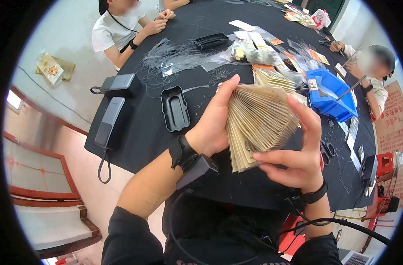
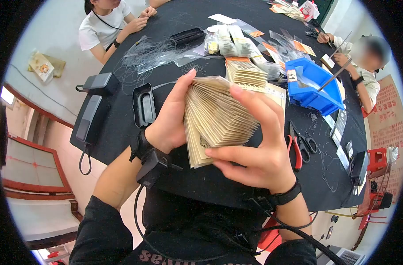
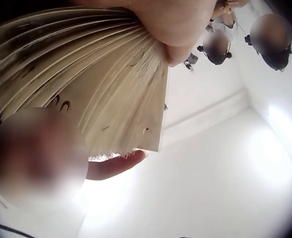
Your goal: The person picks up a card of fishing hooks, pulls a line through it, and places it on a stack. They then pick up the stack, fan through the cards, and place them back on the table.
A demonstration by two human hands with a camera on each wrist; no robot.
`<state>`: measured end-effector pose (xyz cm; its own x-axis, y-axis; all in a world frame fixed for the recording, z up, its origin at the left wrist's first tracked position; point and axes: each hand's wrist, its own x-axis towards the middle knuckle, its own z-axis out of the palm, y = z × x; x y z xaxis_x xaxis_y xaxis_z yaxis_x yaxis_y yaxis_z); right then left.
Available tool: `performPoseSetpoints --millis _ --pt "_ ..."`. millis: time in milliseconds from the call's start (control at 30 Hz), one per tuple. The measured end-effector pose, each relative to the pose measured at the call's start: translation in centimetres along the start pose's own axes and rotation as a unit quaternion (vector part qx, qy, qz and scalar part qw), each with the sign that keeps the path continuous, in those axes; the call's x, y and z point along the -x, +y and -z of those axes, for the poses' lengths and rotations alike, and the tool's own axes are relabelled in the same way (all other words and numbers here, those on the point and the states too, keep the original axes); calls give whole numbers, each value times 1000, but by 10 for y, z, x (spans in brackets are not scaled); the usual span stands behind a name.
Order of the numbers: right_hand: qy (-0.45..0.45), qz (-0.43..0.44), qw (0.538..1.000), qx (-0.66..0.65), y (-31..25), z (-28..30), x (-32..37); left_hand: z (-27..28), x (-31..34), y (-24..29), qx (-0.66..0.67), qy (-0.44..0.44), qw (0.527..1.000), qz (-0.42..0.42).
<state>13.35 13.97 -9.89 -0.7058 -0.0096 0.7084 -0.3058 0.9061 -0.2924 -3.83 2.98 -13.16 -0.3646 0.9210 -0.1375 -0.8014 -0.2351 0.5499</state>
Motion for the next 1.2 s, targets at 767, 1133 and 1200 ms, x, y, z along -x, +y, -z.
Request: performPoseSetpoints --millis 767,1133,1200 --pt "21 46 999 16 7 -6 3 2 -2 1 20 -19 999 18" --pt "-2 27 999 17 1 -4 1 3 -2 -1 24 -21 999 21" --pt "-3 28 999 21 2 -2 0 3 -2 0 29 -18 999 23"
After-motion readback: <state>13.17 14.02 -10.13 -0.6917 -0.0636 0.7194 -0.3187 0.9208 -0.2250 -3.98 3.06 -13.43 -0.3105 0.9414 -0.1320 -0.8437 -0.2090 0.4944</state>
